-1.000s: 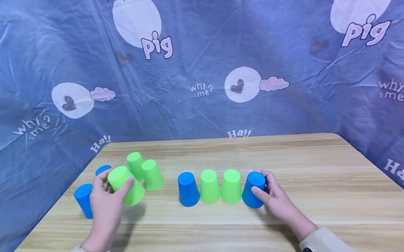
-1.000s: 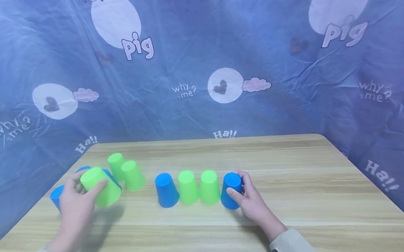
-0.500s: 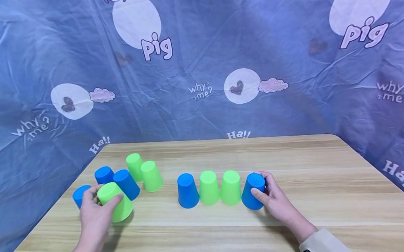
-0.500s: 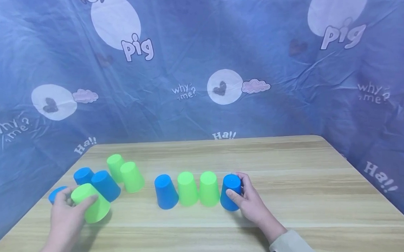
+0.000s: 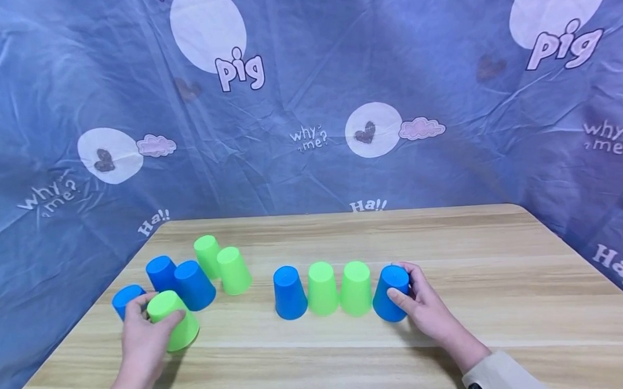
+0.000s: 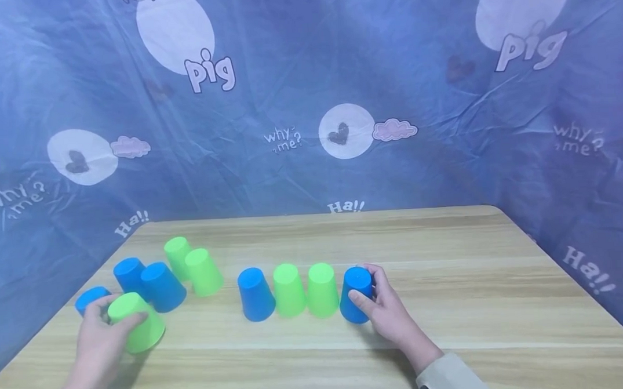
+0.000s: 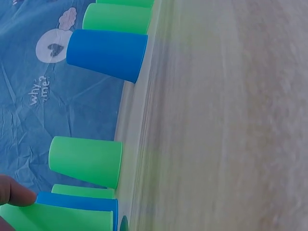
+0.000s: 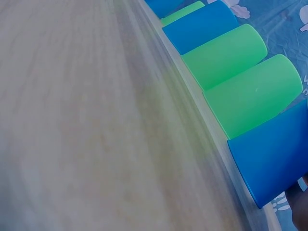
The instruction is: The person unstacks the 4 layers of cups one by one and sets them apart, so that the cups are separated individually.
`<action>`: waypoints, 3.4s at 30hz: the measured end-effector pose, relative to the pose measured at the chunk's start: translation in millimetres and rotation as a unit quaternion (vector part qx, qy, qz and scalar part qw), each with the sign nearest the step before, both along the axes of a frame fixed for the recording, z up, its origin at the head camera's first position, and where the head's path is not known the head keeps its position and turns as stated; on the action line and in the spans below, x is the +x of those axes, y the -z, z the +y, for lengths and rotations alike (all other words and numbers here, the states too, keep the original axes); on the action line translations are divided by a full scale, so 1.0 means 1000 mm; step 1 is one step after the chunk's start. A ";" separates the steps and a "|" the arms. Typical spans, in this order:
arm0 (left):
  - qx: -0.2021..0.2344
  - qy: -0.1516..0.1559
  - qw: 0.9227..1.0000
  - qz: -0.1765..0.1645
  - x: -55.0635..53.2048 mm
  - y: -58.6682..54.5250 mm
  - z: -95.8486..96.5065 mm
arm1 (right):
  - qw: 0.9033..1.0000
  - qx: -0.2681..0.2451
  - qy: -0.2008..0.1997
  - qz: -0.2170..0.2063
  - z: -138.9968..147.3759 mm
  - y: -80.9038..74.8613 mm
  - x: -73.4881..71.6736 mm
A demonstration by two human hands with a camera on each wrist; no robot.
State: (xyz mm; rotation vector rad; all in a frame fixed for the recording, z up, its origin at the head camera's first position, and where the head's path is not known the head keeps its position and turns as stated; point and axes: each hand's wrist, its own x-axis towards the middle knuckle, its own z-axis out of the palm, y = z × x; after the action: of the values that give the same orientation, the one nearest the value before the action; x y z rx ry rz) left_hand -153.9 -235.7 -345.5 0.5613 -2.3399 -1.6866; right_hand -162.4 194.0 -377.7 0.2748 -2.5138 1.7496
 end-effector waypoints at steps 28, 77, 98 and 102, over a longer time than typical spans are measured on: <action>-0.035 -0.035 0.998 0.044 0.001 0.000 0.004 | 1.000 0.000 -0.001 -0.005 0.001 -0.002 0.000; 0.180 0.181 0.961 0.102 -0.016 -0.002 0.146 | 1.000 -0.005 -0.002 0.004 0.001 -0.002 -0.001; 0.159 0.165 0.973 0.035 -0.026 0.014 0.157 | 1.000 -0.004 0.001 0.002 -0.001 0.001 0.000; 0.151 0.165 0.974 0.027 -0.028 0.016 0.158 | 1.000 -0.004 0.001 0.000 -0.001 0.001 0.000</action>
State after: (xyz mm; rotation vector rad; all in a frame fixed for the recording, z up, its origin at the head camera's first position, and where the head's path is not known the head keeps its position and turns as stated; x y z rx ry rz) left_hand -181.5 -77.4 -361.1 0.1706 -2.2485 -2.1952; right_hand -162.0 192.7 -378.3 0.2735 -2.5057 1.7583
